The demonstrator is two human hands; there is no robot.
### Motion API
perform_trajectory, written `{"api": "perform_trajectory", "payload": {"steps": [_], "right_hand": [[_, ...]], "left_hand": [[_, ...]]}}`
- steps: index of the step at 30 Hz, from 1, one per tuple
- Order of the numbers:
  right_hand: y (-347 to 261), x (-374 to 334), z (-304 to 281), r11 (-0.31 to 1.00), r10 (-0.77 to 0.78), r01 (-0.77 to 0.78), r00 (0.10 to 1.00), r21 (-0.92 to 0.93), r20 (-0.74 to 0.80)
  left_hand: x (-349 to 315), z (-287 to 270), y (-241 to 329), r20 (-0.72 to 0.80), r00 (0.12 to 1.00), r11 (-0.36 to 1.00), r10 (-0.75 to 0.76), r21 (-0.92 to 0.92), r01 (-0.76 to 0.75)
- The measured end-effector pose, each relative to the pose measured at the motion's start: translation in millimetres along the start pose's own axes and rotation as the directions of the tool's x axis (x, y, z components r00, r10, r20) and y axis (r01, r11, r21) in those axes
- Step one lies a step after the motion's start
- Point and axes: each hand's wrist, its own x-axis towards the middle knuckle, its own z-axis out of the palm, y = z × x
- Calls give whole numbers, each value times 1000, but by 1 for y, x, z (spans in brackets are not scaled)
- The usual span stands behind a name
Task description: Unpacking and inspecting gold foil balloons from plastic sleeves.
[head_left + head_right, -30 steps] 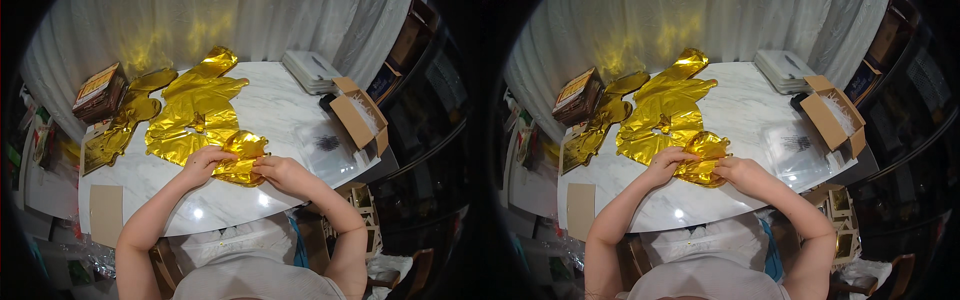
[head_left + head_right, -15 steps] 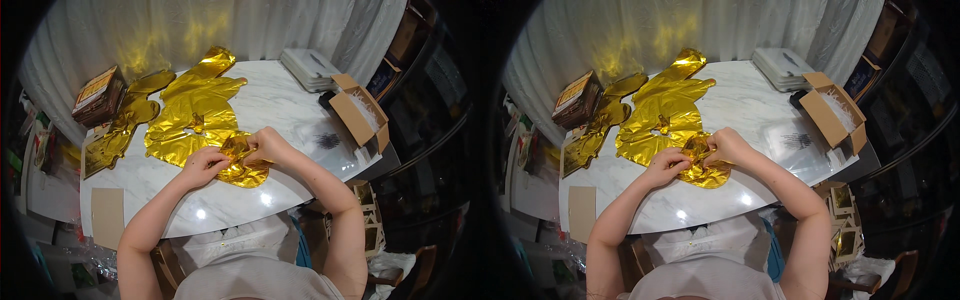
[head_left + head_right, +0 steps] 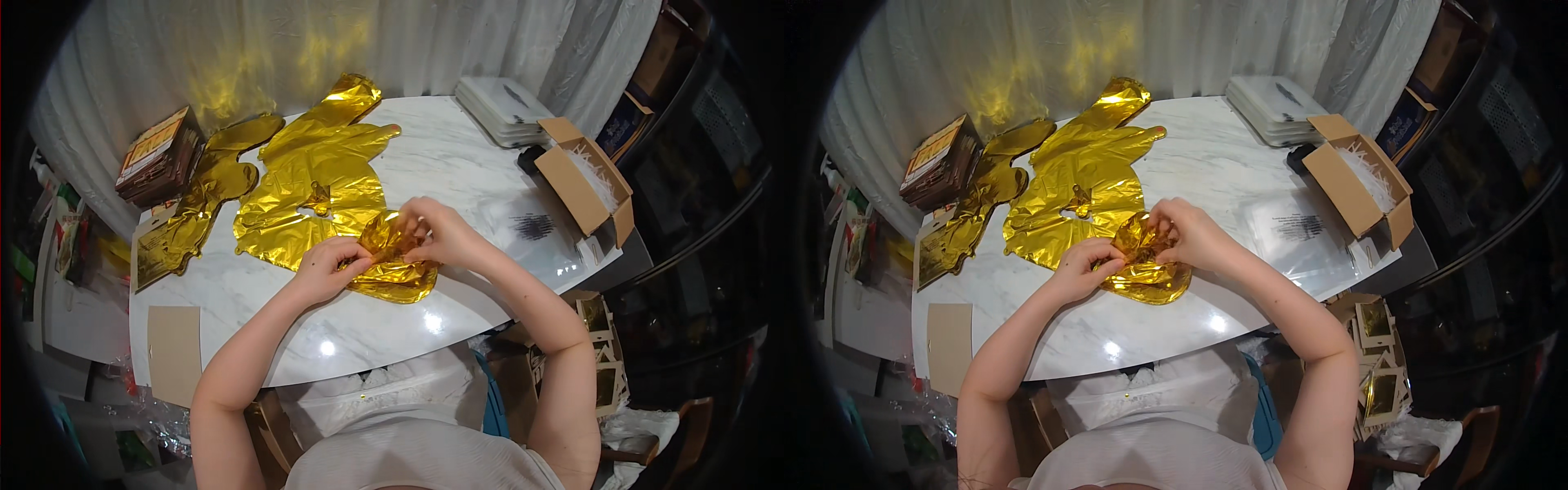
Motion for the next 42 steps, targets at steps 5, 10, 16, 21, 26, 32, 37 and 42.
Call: {"api": "perform_trajectory", "payload": {"steps": [5, 10, 16, 21, 26, 32, 37, 42], "right_hand": [[-12, -36, 6, 995, -80, 66, 974, -73, -212], [8, -59, 10, 894, -337, 269, 931, -358, -141], [18, -59, 10, 889, -347, 291, 932, -354, -104], [5, -38, 0, 847, -349, 250, 927, -470, -135], [27, 3, -3, 889, -303, 247, 949, -384, -90], [32, 7, 1, 903, -276, 267, 961, -337, 24], [15, -17, -1, 810, -400, 271, 904, -520, -152], [-5, -35, 24, 822, -389, 164, 861, -545, -328]], "left_hand": [[-1, 1, -1, 1, 995, 995, -95, -10, 95], [-1, 7, -7, -64, 993, 982, -94, -172, 82], [-1, 3, 1, -24, 985, 973, -173, -162, 167], [-2, -4, 9, -8, 991, 982, -137, -135, 134], [-1, -2, 6, -30, 997, 998, -68, -14, 67], [-1, 1, 5, -48, 999, 1000, -25, -15, 25], [-2, 2, 1, -41, 993, 993, -107, -58, 105], [-3, 2, 0, -45, 985, 982, -164, -106, 159]]}}
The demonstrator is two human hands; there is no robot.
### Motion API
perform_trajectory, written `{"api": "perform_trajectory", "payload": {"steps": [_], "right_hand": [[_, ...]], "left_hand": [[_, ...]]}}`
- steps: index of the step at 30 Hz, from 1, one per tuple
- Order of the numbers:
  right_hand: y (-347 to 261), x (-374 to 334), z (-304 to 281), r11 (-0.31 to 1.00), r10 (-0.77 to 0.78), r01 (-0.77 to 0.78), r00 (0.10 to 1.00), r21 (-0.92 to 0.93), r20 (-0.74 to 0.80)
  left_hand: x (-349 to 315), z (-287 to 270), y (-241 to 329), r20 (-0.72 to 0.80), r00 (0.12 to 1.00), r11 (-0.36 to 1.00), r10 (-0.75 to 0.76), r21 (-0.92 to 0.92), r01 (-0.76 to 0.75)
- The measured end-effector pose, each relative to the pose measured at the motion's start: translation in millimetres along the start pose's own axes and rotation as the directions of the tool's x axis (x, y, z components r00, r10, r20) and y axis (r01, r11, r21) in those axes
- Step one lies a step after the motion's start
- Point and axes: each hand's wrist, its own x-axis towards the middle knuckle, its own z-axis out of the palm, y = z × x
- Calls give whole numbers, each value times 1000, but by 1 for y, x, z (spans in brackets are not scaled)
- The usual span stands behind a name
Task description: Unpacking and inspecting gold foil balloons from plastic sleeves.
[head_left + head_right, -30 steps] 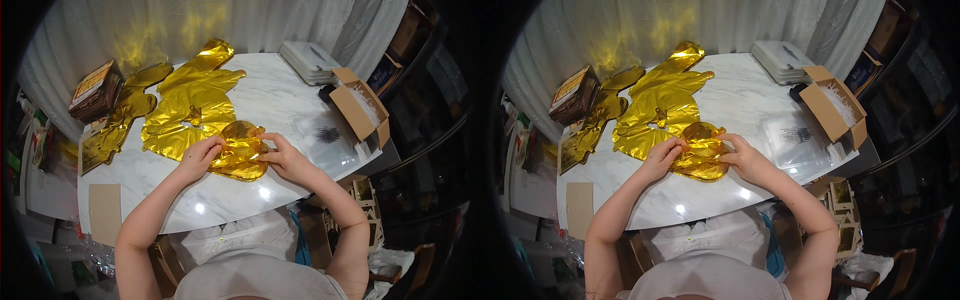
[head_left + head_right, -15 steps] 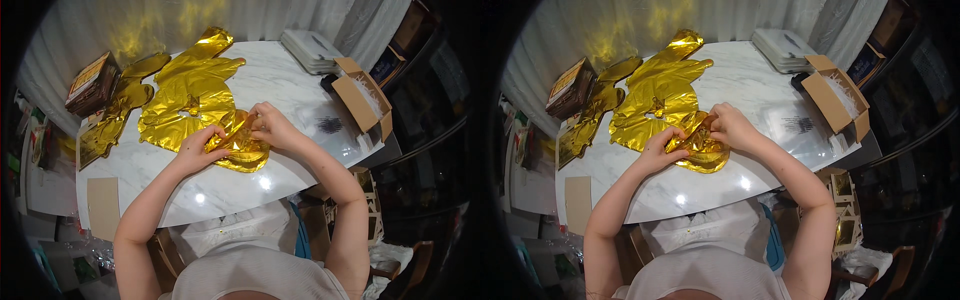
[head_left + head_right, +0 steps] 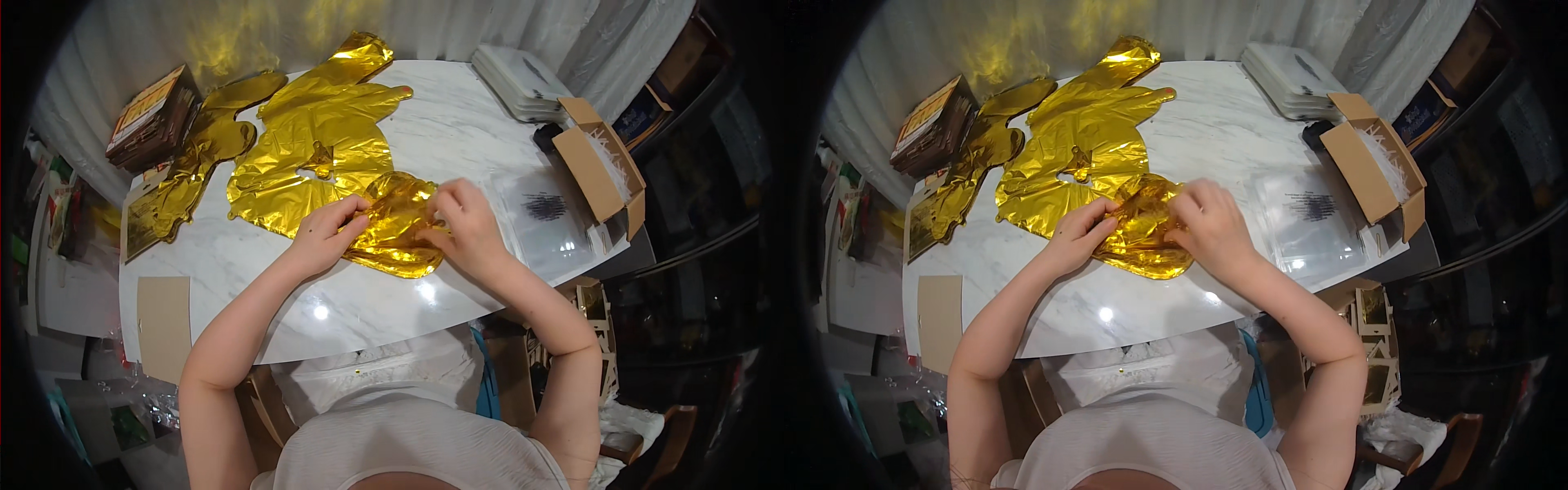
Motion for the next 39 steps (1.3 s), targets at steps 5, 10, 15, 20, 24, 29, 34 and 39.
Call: {"api": "perform_trajectory", "payload": {"steps": [5, 10, 15, 20, 24, 29, 34, 39], "right_hand": [[-5, -10, 8, 991, 21, -43, 986, 125, 167], [-17, 1, -11, 979, -60, 15, 975, 202, 216], [-20, 10, -11, 971, -106, 80, 988, 224, 108], [-13, 26, -7, 879, 175, -275, 946, 390, 273], [-14, 31, -3, 846, 92, -266, 926, 462, 366], [-20, 15, -1, 985, -130, 77, 915, 152, 381], [-12, 6, 8, 988, -157, 143, 930, 65, 331], [-10, 18, 26, 983, -137, 103, 963, 153, 233]], "left_hand": [[1, 2, 4, -15, 992, 991, -127, -46, 126], [2, 1, -7, 13, 999, 999, 49, -19, -49], [2, 2, 0, 25, 998, 989, 61, -133, -57], [0, -3, 9, 25, 995, 984, 97, -150, -92], [-1, -1, 2, 9, 992, 992, 124, -20, -123], [0, 0, 3, -12, 996, 996, 86, -18, -86], [1, -4, 5, 33, 996, 997, 80, 1, -80], [3, -2, 8, -24, 1000, 987, -18, -161, 14]]}}
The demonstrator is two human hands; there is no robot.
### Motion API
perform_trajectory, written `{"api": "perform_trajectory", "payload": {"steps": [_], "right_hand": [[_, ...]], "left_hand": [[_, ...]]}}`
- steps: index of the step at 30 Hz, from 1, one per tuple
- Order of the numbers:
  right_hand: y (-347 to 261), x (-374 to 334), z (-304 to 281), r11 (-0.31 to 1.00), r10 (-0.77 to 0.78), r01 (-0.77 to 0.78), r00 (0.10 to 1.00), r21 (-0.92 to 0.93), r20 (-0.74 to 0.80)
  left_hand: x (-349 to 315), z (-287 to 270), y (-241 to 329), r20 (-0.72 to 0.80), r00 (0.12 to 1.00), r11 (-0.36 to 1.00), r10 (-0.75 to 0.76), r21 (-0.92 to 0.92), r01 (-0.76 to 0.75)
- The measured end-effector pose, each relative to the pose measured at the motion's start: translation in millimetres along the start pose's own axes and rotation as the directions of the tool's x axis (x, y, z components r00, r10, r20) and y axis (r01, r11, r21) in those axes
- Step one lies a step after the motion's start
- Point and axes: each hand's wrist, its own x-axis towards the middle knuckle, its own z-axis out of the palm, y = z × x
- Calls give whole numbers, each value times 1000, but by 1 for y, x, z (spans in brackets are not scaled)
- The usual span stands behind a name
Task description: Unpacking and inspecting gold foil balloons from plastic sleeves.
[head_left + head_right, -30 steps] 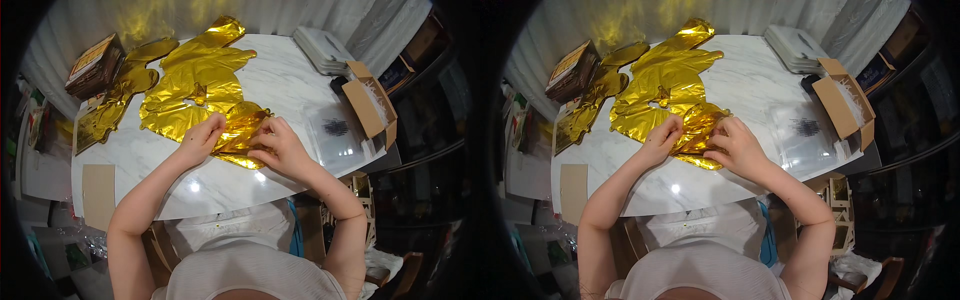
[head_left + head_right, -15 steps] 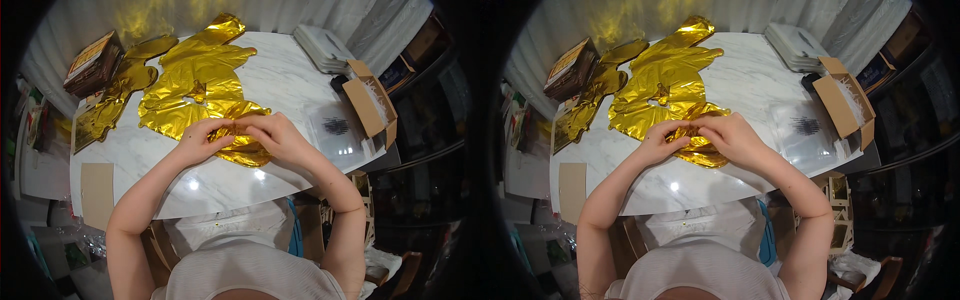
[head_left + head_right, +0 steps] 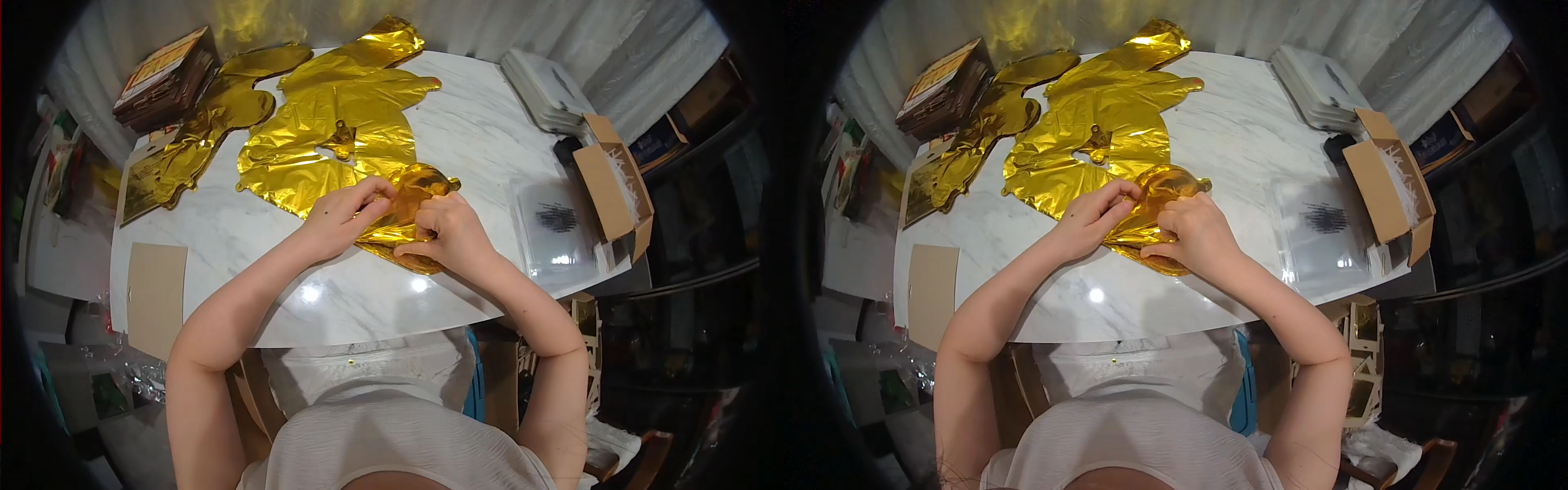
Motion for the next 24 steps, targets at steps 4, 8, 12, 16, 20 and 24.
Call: {"api": "perform_trajectory", "payload": {"steps": [4, 8, 12, 16, 20, 24], "right_hand": [[5, 15, 4, 993, 33, -31, 999, 110, -10], [-4, 18, -10, 971, 31, -79, 978, 226, 207], [-10, 14, -16, 984, -38, -9, 965, 176, 261], [-27, 5, -18, 995, -51, 72, 958, -63, 283], [-32, 4, -15, 975, -1, 64, 958, -212, 285], [-27, 8, -17, 983, -46, 78, 980, -164, 193]], "left_hand": [[-2, 1, -10, 40, 996, 991, 82, 99, -85], [-2, 1, -14, -25, 989, 977, 146, 158, -140], [1, -1, -9, 52, 998, 985, 46, 162, -54], [-1, -3, -12, 45, 997, 984, 66, 161, -72], [0, -3, -16, 49, 997, 970, 60, 232, -70], [2, -2, -13, 64, 996, 976, 57, 205, -69]]}}
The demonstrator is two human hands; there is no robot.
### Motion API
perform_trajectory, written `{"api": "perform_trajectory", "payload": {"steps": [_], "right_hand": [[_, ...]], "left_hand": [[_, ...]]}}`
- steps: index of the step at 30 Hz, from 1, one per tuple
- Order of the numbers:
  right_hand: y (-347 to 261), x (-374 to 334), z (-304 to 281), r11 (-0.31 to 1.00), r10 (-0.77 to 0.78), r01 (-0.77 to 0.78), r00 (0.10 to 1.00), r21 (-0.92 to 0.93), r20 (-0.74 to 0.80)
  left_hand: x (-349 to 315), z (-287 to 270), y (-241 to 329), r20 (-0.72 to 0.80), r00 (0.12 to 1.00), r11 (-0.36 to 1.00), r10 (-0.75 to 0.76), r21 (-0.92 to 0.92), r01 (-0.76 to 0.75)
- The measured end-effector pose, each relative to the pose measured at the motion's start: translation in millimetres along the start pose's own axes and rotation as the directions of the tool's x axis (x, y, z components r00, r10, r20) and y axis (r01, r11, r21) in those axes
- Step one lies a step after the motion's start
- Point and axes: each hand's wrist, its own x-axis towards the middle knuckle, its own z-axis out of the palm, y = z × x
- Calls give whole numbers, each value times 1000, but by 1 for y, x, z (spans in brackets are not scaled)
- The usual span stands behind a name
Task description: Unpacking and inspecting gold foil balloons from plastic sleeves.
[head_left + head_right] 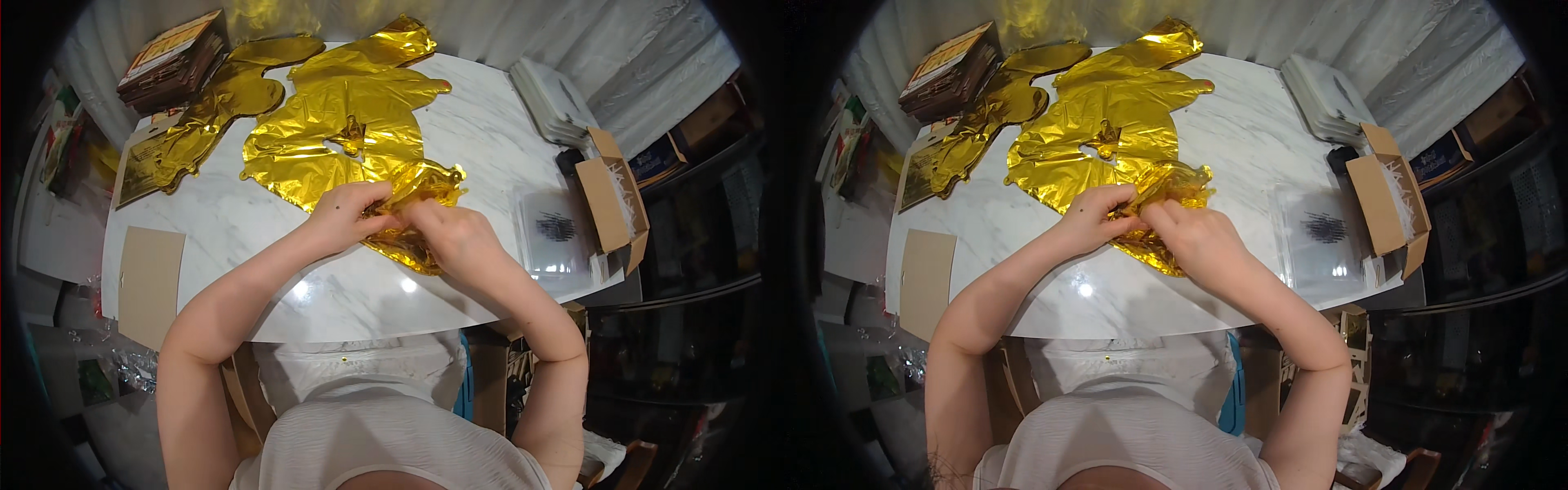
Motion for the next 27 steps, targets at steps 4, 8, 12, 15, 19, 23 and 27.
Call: {"api": "perform_trajectory", "payload": {"steps": [4, 8, 12, 15, 19, 23, 27], "right_hand": [[4, -2, 6, 970, 242, -231, 949, 77, -203], [7, -11, 7, 967, 247, -229, 950, 110, -192], [8, -18, -11, 983, 115, -104, 991, 148, -63], [11, -25, -10, 999, 42, -41, 995, 16, -89], [7, -26, -3, 998, 64, -67, 978, -5, -199], [9, -24, 5, 991, 119, -129, 964, -29, -238], [2, -18, 17, 972, 224, -235, 917, 7, -330]], "left_hand": [[-2, -1, 3, -19, 1000, 1000, 3, -2, -3], [-2, 0, 2, -21, 1000, 1000, 19, 10, -19], [-4, 1, 3, -78, 995, 997, 65, -24, -67], [-3, 1, 6, -39, 998, 994, -39, -99, 35], [-5, -4, 15, -19, 1000, 1000, 10, 7, -9], [-5, -3, 15, -41, 997, 998, 59, 31, -58], [-3, 1, 10, -45, 999, 999, 29, 27, -28]]}}
